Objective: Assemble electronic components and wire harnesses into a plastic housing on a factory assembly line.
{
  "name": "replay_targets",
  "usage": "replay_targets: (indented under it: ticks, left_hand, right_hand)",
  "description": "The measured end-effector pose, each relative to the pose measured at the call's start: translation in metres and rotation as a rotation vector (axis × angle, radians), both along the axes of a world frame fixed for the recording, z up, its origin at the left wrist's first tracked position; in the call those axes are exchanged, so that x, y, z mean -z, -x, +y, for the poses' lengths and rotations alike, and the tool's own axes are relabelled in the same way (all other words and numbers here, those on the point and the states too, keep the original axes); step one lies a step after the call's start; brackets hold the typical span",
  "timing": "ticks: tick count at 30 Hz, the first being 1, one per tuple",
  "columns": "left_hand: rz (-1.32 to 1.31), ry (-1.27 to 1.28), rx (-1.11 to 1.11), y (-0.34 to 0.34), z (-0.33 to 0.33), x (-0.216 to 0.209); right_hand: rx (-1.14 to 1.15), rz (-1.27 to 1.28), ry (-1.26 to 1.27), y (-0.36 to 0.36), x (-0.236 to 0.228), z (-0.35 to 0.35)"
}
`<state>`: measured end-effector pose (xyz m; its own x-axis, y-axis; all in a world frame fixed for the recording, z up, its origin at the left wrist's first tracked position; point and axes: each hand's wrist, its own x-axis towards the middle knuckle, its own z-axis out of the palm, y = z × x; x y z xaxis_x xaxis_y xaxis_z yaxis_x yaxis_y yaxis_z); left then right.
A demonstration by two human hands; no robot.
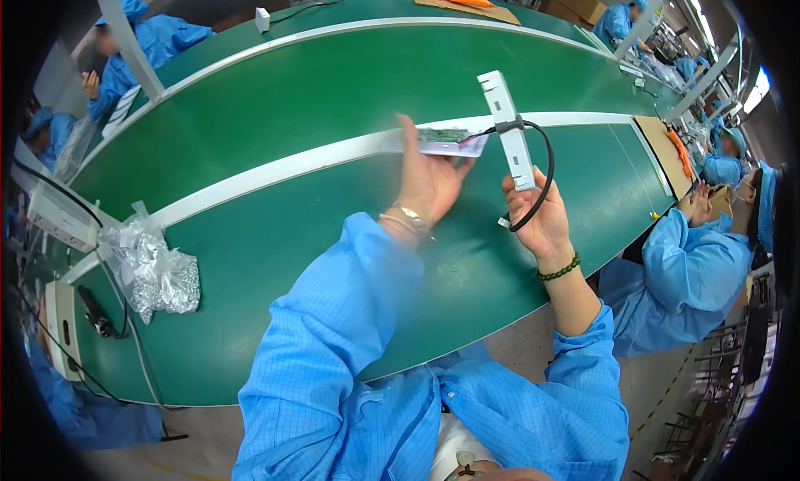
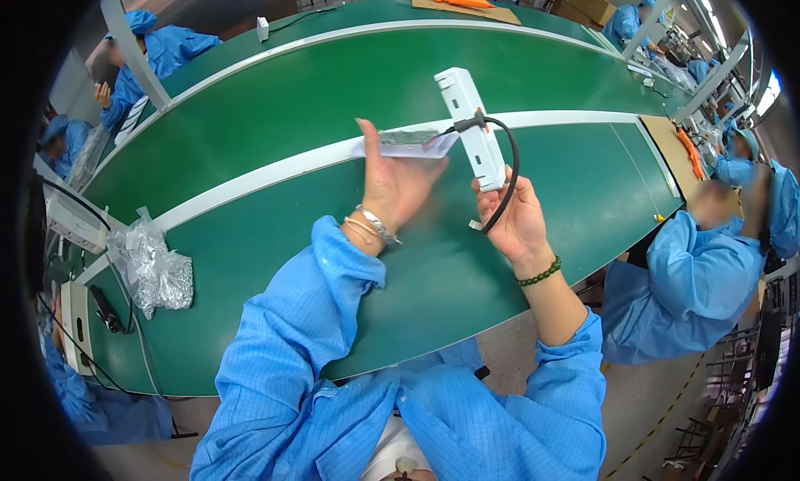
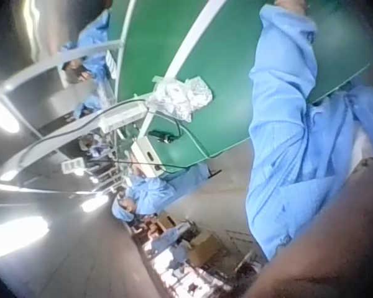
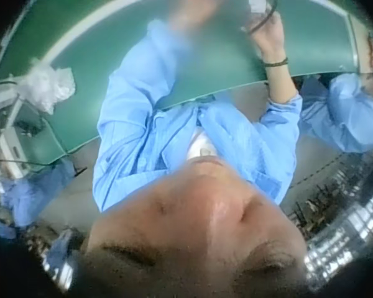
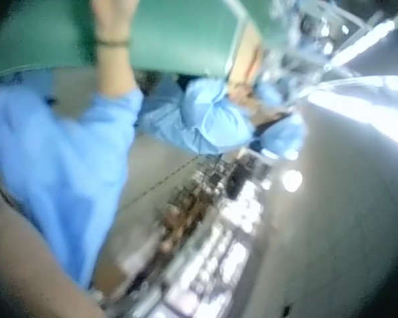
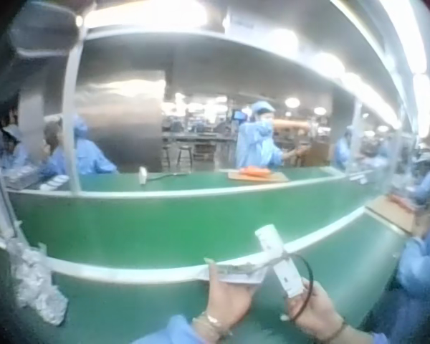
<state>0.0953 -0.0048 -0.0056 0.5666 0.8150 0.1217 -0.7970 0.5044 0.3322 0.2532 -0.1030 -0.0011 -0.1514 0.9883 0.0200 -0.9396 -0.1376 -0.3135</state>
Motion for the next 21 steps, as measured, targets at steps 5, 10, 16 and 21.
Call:
replay_targets:
  ticks: [5, 10, 16, 21]
  left_hand:
    - [0.266, -0.079, -0.229, 0.021, 0.022, 0.004]
    - [0.917, -0.629, -0.429, 0.025, 0.024, 0.013]
    - [0.995, -0.78, -0.494, 0.022, 0.013, 0.011]
    - [1.001, -0.82, -0.441, 0.018, 0.009, 0.001]
  right_hand:
    - [0.051, -0.036, 0.061, -0.006, 0.015, -0.005]
    - [0.077, -0.365, 0.157, -0.022, 0.016, -0.021]
    - [0.604, -1.658, -0.036, -0.043, -0.016, -0.044]
    - [0.973, -2.055, -0.134, -0.006, -0.051, -0.071]
